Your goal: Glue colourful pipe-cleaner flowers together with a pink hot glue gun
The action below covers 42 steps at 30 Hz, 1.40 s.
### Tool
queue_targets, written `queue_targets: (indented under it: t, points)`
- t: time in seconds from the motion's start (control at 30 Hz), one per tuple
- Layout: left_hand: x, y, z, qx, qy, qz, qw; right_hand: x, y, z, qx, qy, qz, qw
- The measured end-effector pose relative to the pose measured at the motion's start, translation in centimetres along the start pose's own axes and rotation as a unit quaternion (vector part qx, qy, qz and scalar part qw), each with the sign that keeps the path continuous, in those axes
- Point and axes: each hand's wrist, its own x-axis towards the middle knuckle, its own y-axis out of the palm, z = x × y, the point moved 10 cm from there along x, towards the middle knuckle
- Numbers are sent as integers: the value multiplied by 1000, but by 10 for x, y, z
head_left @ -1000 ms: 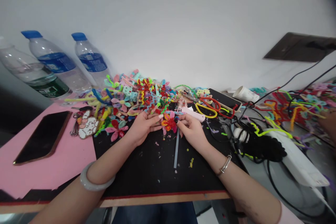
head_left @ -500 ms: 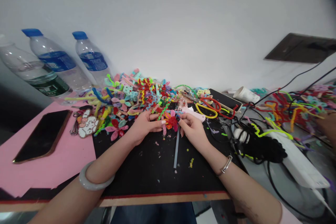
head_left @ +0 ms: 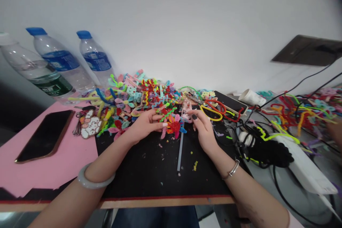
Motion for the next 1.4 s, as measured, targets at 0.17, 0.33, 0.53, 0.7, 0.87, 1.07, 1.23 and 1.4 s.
queue_targets:
  t: [0.17,0.33,0.53,0.7,0.87,1.07,1.23,1.4]
  points:
    - [-1,2,-6,8,13,30,999,2,6,-4,44,9,50,998]
    - [-4,13,-10,14,21,79,997,3,13,3,-55,4,75,996]
    - [-4,19,-8,49,32,101,993,-3,29,4,-111,9,122,986]
    - [-2,10,-7,58,30,60,996,-2,25,6,-124,-9,96,988]
    - [0,9,-6,44,33,48,997,-1,22,8,-130,-19,75,988]
    - [1,-1,-9,71,39,-7,997,-2,24,8,-132,-21,82,988]
    - [1,-2,-10,84,40,-13,996,-3,29,-1,-88,20,107,990]
    - [1,-2,-8,90,36,-14,995,-4,32,-8,-56,50,123,990]
